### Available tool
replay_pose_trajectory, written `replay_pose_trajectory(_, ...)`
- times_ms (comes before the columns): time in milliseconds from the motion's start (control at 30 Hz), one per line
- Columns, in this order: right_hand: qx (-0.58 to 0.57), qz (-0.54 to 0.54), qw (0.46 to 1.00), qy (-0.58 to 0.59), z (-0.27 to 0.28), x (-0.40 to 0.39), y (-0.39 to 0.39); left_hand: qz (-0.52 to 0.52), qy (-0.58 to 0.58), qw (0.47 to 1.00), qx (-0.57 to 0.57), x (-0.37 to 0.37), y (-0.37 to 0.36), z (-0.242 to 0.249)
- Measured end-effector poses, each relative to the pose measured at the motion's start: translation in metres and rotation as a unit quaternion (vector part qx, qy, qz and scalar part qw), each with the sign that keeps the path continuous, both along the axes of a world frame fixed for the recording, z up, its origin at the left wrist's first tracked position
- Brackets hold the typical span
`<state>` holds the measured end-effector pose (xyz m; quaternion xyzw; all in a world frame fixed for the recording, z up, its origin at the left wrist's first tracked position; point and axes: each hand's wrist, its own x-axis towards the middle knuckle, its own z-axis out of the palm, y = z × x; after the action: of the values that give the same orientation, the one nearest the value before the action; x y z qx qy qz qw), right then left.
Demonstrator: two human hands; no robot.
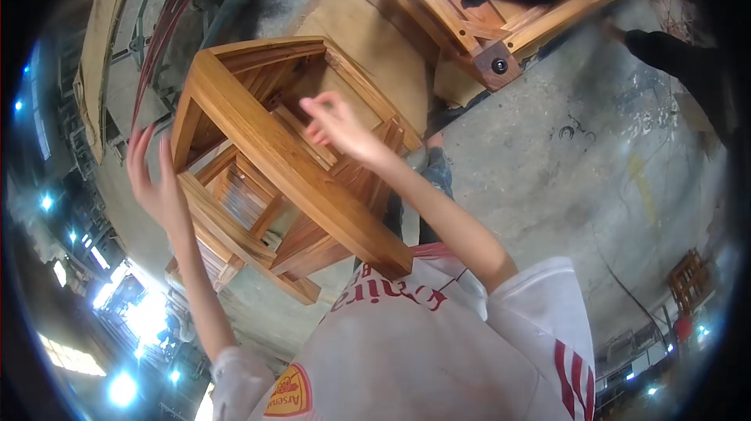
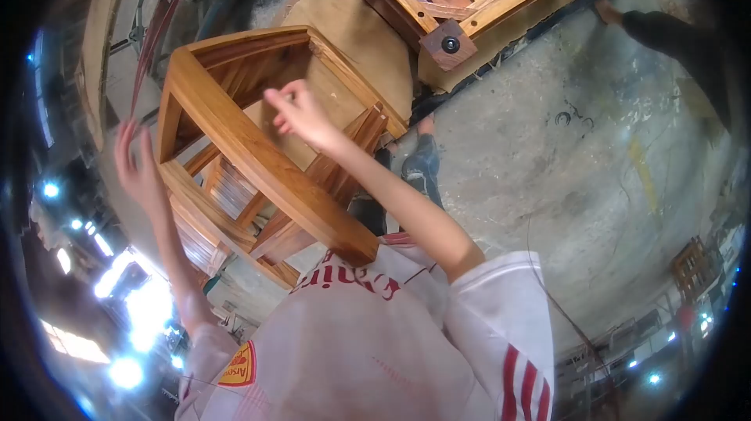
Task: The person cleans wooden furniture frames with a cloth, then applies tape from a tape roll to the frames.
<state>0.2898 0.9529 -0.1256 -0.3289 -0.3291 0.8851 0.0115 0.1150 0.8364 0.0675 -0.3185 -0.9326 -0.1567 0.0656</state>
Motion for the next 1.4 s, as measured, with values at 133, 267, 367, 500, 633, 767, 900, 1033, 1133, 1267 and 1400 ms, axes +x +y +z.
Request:
replay_pose_trajectory(133, 0.006, -0.098, 0.994, -0.042, -0.017, 0.062, 0.013, -0.278, -0.019, 0.957, -0.073, -0.072, 0.109, -0.059)
replay_pose_trajectory(267, -0.025, -0.119, 0.986, -0.111, -0.031, 0.109, 0.012, -0.332, -0.087, 0.867, -0.362, -0.096, 0.169, -0.141)
replay_pose_trajectory(367, -0.040, -0.138, 0.980, -0.138, -0.030, 0.131, 0.008, -0.301, -0.021, 0.791, -0.533, -0.081, 0.182, -0.171)
replay_pose_trajectory(500, -0.043, -0.159, 0.974, -0.158, -0.035, 0.148, 0.000, -0.294, -0.032, 0.753, -0.588, -0.080, 0.180, -0.208)
replay_pose_trajectory(633, -0.038, -0.174, 0.972, -0.153, -0.040, 0.156, -0.008, -0.334, 0.017, 0.752, -0.568, -0.088, 0.172, -0.222)
replay_pose_trajectory(767, -0.043, -0.189, 0.970, -0.146, -0.044, 0.159, -0.014, -0.356, 0.011, 0.740, -0.570, -0.094, 0.174, -0.228)
replay_pose_trajectory(900, -0.038, -0.184, 0.971, -0.151, -0.046, 0.165, -0.015, -0.362, -0.012, 0.721, -0.591, -0.091, 0.178, -0.220)
replay_pose_trajectory(1033, -0.035, -0.191, 0.969, -0.156, -0.043, 0.171, -0.011, -0.365, -0.105, 0.705, -0.600, -0.095, 0.186, -0.195)
replay_pose_trajectory(1133, -0.039, -0.185, 0.970, -0.156, -0.039, 0.175, -0.005, -0.371, -0.154, 0.682, -0.611, -0.099, 0.190, -0.180)
replay_pose_trajectory(1267, -0.034, -0.187, 0.969, -0.157, -0.041, 0.179, -0.002, -0.298, -0.186, 0.647, -0.677, -0.099, 0.203, -0.154)
replay_pose_trajectory(1400, -0.036, -0.187, 0.969, -0.157, -0.043, 0.179, -0.003, -0.268, -0.197, 0.651, -0.682, -0.098, 0.216, -0.128)
